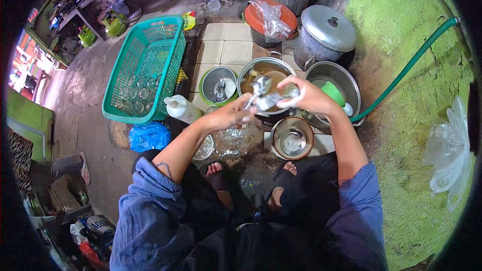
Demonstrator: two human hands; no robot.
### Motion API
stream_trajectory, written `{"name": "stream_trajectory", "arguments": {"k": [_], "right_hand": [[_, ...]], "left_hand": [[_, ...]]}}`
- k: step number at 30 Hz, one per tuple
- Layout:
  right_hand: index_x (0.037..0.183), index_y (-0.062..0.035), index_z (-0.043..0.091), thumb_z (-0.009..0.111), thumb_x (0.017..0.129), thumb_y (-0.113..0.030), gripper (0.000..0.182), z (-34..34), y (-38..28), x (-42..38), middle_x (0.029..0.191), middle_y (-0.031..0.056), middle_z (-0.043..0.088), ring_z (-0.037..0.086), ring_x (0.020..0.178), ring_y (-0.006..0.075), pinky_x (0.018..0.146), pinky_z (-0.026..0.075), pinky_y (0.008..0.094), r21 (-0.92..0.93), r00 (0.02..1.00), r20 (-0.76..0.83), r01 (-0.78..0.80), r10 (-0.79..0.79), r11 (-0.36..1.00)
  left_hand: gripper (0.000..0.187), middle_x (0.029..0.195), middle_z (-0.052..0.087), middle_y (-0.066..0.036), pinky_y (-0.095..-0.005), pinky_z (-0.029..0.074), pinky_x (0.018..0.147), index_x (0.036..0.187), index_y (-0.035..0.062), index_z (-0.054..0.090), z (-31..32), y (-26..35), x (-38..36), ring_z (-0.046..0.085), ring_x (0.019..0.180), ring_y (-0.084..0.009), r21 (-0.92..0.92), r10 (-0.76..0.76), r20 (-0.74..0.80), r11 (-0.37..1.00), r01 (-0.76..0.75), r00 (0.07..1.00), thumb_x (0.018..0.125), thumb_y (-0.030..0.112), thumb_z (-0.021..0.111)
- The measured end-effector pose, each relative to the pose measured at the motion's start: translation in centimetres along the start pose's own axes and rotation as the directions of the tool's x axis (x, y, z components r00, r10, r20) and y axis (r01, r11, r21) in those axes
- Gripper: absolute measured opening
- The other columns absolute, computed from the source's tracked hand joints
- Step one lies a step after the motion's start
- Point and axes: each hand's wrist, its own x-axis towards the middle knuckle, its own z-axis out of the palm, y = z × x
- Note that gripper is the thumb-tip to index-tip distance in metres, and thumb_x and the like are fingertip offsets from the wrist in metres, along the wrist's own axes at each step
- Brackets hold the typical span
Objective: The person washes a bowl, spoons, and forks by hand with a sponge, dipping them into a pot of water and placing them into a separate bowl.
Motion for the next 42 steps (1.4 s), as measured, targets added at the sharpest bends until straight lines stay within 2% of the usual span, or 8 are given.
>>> {"name": "stream_trajectory", "arguments": {"k": [6,16,18,23,29,31,38,42], "right_hand": [[0.101,-0.0085,0.058,0.067,0.079,-0.032,0.034,-1.7,0.7,-1.2,0.099,0.0173,0.063,0.061,0.094,0.0311,0.081,0.046,0.0396,-0.518,0.954,-0.267,-0.260,0.135,0.815],[0.097,-0.0065,0.061,0.063,0.083,-0.029,0.027,-1.5,-2.2,-2.1,0.091,0.0178,0.064,0.060,0.088,0.0355,0.076,0.046,0.0396,-0.480,0.954,-0.259,-0.264,0.152,0.837],[0.099,-0.0064,0.059,0.059,0.085,-0.033,0.030,-1.7,-2.9,-2.6,0.096,0.0171,0.064,0.060,0.092,0.0340,0.079,0.045,0.0414,-0.474,0.966,-0.220,-0.226,0.134,0.851],[0.099,-0.0056,0.058,0.059,0.085,-0.030,0.028,-2.3,-2.2,-3.0,0.097,0.0155,0.063,0.059,0.093,0.0333,0.079,0.045,0.0403,-0.471,0.956,-0.251,-0.260,0.155,0.843],[0.097,-0.0068,0.059,0.058,0.085,-0.028,0.024,-2.1,-1.8,-3.0,0.093,0.0151,0.063,0.060,0.090,0.0332,0.077,0.046,0.0408,-0.480,0.960,-0.247,-0.237,0.129,0.845],[0.097,-0.0075,0.059,0.058,0.085,-0.028,0.024,-2.0,-1.5,-3.2,0.092,0.0144,0.063,0.060,0.089,0.0324,0.076,0.046,0.0405,-0.490,0.963,-0.256,-0.203,0.083,0.848],[0.097,-0.0071,0.060,0.059,0.085,-0.028,0.024,-1.5,-1.7,-3.5,0.095,0.0123,0.062,0.061,0.090,0.0310,0.077,0.047,0.0386,-0.519,0.955,-0.275,-0.244,0.110,0.819],[0.097,-0.0071,0.060,0.058,0.085,-0.028,0.024,-1.5,-1.7,-3.6,0.095,0.0113,0.062,0.061,0.090,0.0305,0.078,0.048,0.0388,-0.521,0.955,-0.242,-0.278,0.172,0.807]], "left_hand": [[0.017,0.065,0.044,0.003,-0.0209,0.033,0.047,0.103,0.0061,0.050,-9.0,-10.2,3.0,0.039,0.052,-0.0072,-0.175,-0.162,-0.333,0.979,0.108,0.929,0.094,0.020,0.049],[0.058,0.092,0.064,-0.018,-0.0345,0.052,0.065,0.126,-0.0057,0.036,-22.9,-26.9,11.6,0.064,0.077,-0.0228,-0.164,-0.268,-0.545,0.963,0.212,0.795,0.079,0.004,0.067],[0.067,0.103,0.063,-0.018,-0.0373,0.051,0.078,0.128,-0.0030,0.035,-23.3,-27.0,12.5,0.062,0.094,-0.0272,0.503,-0.026,-0.698,0.693,0.516,0.716,0.074,0.008,0.073],[0.048,0.116,0.056,-0.020,-0.0410,0.043,0.092,0.119,0.0003,0.048,-20.2,-24.0,15.8,0.055,0.105,-0.0360,0.616,0.507,-0.774,0.741,0.266,0.381,0.074,0.007,0.062],[0.040,0.109,0.057,-0.018,-0.0403,0.043,0.090,0.116,0.0059,0.051,-12.4,-14.1,21.3,0.054,0.102,-0.0348,0.784,0.599,-0.522,0.617,0.066,0.607,0.076,0.002,0.057],[0.046,0.122,0.053,-0.013,-0.0399,0.042,0.093,0.123,0.0100,0.049,-11.3,-13.2,22.8,0.050,0.113,-0.0298,0.963,0.388,-0.217,0.235,0.131,0.896,0.078,0.010,0.059],[0.053,0.129,0.049,-0.005,-0.0504,0.033,0.097,0.135,0.0142,0.041,-12.2,-18.6,28.3,0.045,0.119,-0.0216,0.869,0.219,0.034,-0.489,0.079,0.975,0.084,0.026,0.050],[0.045,0.122,0.054,-0.004,-0.0539,0.031,0.098,0.130,0.0142,0.046,-10.4,-19.4,29.1,0.049,0.115,-0.0215,0.879,0.172,-0.062,-0.456,0.135,0.983,0.086,0.023,0.047]]}}
